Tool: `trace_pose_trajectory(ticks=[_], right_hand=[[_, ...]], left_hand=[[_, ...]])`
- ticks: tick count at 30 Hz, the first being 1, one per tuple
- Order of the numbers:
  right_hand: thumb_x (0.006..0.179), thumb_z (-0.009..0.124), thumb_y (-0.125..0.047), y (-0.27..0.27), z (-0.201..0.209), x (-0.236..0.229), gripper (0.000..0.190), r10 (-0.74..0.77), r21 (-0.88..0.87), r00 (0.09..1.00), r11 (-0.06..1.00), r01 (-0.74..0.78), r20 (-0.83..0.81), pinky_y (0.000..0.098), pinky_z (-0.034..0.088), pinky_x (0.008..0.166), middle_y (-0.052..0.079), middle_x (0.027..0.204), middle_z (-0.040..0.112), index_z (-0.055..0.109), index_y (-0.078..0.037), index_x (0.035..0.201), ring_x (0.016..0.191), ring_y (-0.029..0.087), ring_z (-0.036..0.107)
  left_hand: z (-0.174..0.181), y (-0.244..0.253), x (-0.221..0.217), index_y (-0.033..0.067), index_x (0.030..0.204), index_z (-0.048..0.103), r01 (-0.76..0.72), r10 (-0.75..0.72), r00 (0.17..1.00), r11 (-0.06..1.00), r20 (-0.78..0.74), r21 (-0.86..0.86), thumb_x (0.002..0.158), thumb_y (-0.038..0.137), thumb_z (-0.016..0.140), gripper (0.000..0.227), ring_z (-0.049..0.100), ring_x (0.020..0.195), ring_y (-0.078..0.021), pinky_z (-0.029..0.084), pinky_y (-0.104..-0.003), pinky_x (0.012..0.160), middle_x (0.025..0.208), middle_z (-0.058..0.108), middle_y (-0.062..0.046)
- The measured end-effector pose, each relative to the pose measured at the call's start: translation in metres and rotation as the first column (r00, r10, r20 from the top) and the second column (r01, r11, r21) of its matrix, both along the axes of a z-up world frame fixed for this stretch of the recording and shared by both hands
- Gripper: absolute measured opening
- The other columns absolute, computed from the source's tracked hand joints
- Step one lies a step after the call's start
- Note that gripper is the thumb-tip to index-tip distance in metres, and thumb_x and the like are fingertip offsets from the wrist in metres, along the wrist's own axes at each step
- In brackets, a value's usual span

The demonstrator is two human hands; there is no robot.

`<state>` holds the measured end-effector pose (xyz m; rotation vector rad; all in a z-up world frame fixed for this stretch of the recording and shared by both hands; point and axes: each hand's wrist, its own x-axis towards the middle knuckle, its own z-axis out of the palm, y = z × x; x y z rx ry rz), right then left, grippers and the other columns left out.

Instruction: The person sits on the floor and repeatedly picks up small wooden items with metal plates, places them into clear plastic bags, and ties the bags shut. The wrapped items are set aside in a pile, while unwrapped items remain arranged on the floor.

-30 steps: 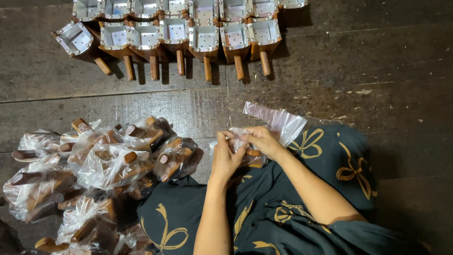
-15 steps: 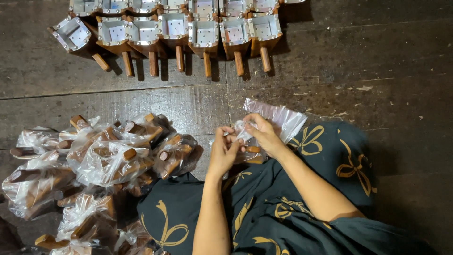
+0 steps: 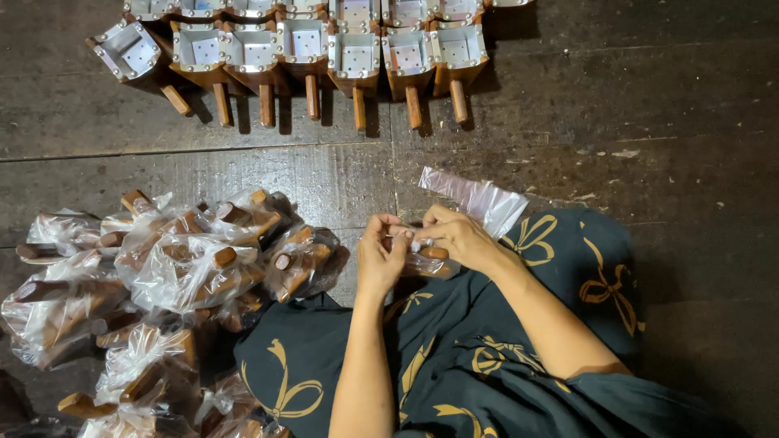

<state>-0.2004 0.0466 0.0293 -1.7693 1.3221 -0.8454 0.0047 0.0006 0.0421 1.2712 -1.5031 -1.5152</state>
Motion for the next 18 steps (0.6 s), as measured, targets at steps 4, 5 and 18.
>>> trace_pose_trajectory(ticks=[4, 5, 18], right_hand=[[0.094, 0.069, -0.03, 0.005, 0.007, 0.005, 0.027, -0.052, -0.094, 0.984, 0.995, 0.036, -0.171, 0.0421, 0.052, 0.077, 0.007, 0.098, 0.056, 0.078, -0.017, 0.117, 0.081, 0.032, 0.062], [0.094, 0.069, -0.035, 0.006, 0.002, 0.005, 0.033, -0.059, -0.125, 0.979, 0.992, 0.035, -0.194, 0.0434, 0.051, 0.078, 0.006, 0.099, 0.056, 0.077, -0.018, 0.121, 0.083, 0.033, 0.062], [0.095, 0.058, -0.053, 0.005, -0.031, 0.004, 0.049, -0.012, -0.106, 0.986, 0.994, -0.006, -0.166, 0.043, 0.051, 0.077, 0.004, 0.108, 0.061, 0.07, -0.026, 0.134, 0.081, 0.035, 0.065]], left_hand=[[-0.006, -0.004, 0.003, 0.0036, 0.113, 0.061, -0.02, 0.019, 0.983, 1.0, -0.185, -0.006, 0.095, 0.002, 0.059, 0.018, 0.071, 0.086, -0.0236, 0.059, -0.034, 0.073, 0.093, 0.077, -0.017], [-0.004, -0.004, 0.003, 0.0021, 0.116, 0.058, -0.014, 0.011, 0.98, 1.0, -0.198, -0.012, 0.095, -0.002, 0.056, 0.022, 0.07, 0.09, -0.0246, 0.059, -0.035, 0.077, 0.095, 0.076, -0.019], [-0.011, -0.001, 0.003, 0.0009, 0.124, 0.062, -0.016, 0.038, 0.983, 0.992, -0.181, 0.121, 0.078, -0.011, 0.073, 0.049, 0.075, 0.092, -0.0238, 0.061, -0.034, 0.08, 0.109, 0.074, -0.019]])
